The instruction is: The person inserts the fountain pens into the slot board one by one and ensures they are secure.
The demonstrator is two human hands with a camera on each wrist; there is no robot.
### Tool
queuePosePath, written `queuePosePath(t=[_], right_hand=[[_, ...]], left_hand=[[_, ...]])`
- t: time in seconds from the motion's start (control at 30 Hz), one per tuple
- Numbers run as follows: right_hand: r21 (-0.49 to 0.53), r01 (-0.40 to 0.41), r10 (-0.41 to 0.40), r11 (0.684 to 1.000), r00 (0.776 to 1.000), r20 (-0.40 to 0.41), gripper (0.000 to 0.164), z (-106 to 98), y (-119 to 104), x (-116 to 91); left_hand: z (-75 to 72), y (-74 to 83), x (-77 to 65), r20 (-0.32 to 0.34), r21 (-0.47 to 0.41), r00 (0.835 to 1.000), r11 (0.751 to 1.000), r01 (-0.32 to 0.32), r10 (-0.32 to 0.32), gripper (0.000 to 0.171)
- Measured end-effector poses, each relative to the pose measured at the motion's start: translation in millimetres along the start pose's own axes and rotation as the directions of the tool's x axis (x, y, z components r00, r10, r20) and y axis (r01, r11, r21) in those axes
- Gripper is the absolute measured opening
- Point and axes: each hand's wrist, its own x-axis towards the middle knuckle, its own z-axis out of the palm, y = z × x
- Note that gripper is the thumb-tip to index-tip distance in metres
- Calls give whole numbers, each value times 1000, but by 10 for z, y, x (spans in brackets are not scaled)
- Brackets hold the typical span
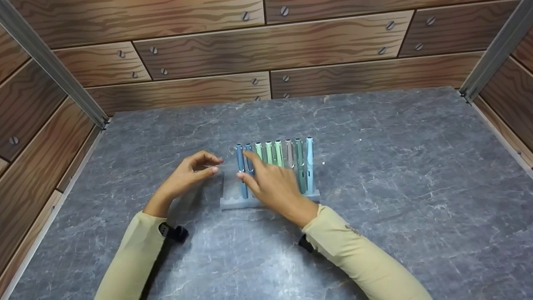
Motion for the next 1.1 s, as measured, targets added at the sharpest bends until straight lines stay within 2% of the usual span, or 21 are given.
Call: queuePosePath(t=[0.27,0.43,0.57,0.73,0.97,1.1], right_hand=[[-21,29,-30,999,999,-33,49,-24,55,-43],[-49,68,-73,996,993,-89,50,-81,83,-66],[-45,86,-91,995,987,-130,52,-144,120,-83],[-33,74,-78,997,986,-144,50,-214,175,-111],[-48,95,-102,994,981,-162,55,-287,242,-159],[-38,78,-84,996,982,-170,51,-331,278,-190]], left_hand=[[-28,27,-23,13,22,1000,1000,7,-7,34],[-31,30,-29,18,37,1000,999,-2,2,38],[-34,43,-44,-4,71,1000,997,17,-17,40],[-28,26,-57,-38,99,998,994,44,-40,45],[-57,52,-83,-84,132,996,991,37,-26,46],[-103,62,-97,-99,172,995,985,27,-10,48]])
